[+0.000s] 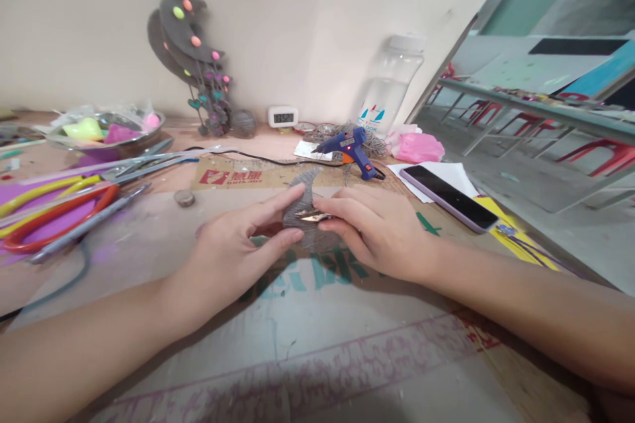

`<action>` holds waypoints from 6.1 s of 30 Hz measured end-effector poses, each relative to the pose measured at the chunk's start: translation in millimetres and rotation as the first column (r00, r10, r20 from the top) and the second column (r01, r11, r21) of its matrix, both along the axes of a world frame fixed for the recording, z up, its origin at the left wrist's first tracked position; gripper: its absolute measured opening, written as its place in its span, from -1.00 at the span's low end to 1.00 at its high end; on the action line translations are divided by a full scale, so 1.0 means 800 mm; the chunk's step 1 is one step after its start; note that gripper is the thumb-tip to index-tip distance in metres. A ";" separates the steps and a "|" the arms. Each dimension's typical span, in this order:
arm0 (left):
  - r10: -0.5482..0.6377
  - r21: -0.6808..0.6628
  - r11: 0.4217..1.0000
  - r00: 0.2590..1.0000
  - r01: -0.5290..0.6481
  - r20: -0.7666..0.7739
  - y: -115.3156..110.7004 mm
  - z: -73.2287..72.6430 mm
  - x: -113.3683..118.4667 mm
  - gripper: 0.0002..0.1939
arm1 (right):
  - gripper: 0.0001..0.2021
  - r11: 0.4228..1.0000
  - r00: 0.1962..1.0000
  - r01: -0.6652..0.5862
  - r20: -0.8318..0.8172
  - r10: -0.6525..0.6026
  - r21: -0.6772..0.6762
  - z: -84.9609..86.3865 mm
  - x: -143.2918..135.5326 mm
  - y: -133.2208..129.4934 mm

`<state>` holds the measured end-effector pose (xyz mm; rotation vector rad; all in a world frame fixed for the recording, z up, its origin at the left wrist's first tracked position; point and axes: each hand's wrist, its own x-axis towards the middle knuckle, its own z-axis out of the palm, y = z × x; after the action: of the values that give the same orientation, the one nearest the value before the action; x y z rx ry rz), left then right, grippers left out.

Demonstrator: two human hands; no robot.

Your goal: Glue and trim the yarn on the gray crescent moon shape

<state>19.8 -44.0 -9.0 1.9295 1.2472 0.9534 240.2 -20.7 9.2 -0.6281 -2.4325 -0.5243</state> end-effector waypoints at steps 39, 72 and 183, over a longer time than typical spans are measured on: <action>-0.005 -0.020 1.000 1.000 0.005 0.006 0.002 -0.001 -0.001 -0.46 | -0.82 0.998 0.998 0.003 -0.065 -0.007 -0.068 0.001 0.001 -0.001; -0.036 0.237 0.971 0.999 0.031 0.019 0.016 0.007 0.000 -0.93 | -0.86 0.637 0.938 -0.194 -0.331 -0.101 -0.746 -0.021 -0.014 -0.001; -0.211 -0.187 0.956 0.972 0.228 0.105 0.013 -0.004 -0.002 -0.72 | -0.61 0.121 0.772 -0.591 -0.603 -0.202 -0.797 -0.014 -0.016 0.003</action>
<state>17.9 -33.4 -11.9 1.8078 1.0138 0.7580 227.3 -18.3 -2.4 -0.7113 -1.8003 1.4698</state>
